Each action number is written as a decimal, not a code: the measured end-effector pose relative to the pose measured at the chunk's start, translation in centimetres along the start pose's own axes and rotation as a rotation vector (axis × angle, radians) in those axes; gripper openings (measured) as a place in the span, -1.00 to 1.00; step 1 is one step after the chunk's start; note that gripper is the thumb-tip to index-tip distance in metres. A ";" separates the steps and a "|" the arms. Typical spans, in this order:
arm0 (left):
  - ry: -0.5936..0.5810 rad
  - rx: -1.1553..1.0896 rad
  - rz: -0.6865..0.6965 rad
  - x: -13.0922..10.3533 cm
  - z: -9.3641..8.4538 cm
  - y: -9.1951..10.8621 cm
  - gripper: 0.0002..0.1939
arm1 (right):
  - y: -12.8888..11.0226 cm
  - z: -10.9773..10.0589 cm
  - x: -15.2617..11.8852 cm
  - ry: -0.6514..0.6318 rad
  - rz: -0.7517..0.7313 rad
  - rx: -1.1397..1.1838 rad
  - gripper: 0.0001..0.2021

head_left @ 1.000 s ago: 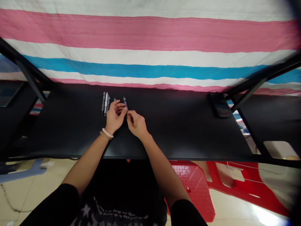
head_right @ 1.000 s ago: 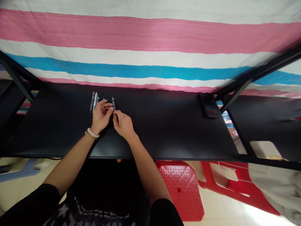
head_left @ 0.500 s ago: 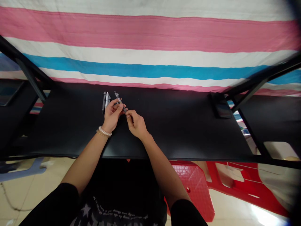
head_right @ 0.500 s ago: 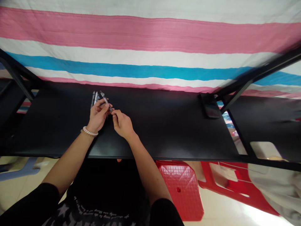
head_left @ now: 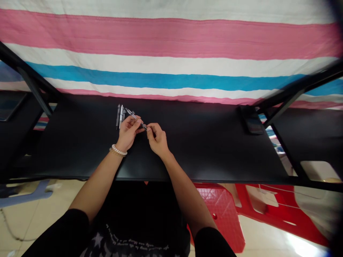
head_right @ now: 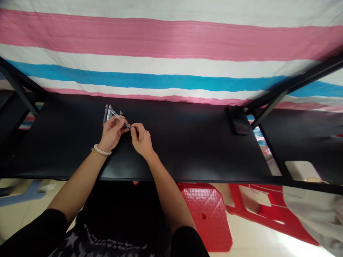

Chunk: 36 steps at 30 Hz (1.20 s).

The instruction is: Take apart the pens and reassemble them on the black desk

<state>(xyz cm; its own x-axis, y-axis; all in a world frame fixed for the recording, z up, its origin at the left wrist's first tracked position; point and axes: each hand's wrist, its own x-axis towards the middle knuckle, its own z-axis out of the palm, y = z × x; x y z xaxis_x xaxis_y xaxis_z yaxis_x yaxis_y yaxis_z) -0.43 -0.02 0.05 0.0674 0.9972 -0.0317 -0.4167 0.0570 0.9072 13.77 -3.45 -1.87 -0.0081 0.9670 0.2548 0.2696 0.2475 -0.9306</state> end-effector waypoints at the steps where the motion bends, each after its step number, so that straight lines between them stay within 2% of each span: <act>1: -0.001 0.000 0.002 0.0 0.1 0.1 -0.66 | -0.1 0.0 0.0 0.006 0.005 0.007 -0.77; 6: 0.003 0.031 0.016 -0.1 0.1 0.2 -0.64 | -0.2 -0.1 0.1 0.008 0.020 0.032 -0.73; 14: 0.004 0.054 0.047 -0.1 0.1 0.1 -0.63 | -0.2 -0.3 0.2 -0.063 0.031 0.000 -0.56; 36: 0.040 0.062 0.038 -0.1 0.1 -0.1 -0.65 | 0.1 -0.3 0.2 -0.058 0.024 -0.070 -0.51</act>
<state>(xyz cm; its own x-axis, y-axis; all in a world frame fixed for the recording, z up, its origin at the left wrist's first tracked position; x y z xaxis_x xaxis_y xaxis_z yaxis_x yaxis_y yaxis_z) -0.28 -0.16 0.04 0.0156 0.9998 -0.0127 -0.3609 0.0175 0.9325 14.03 -3.26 -1.80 -0.0556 0.9751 0.2148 0.3371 0.2209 -0.9152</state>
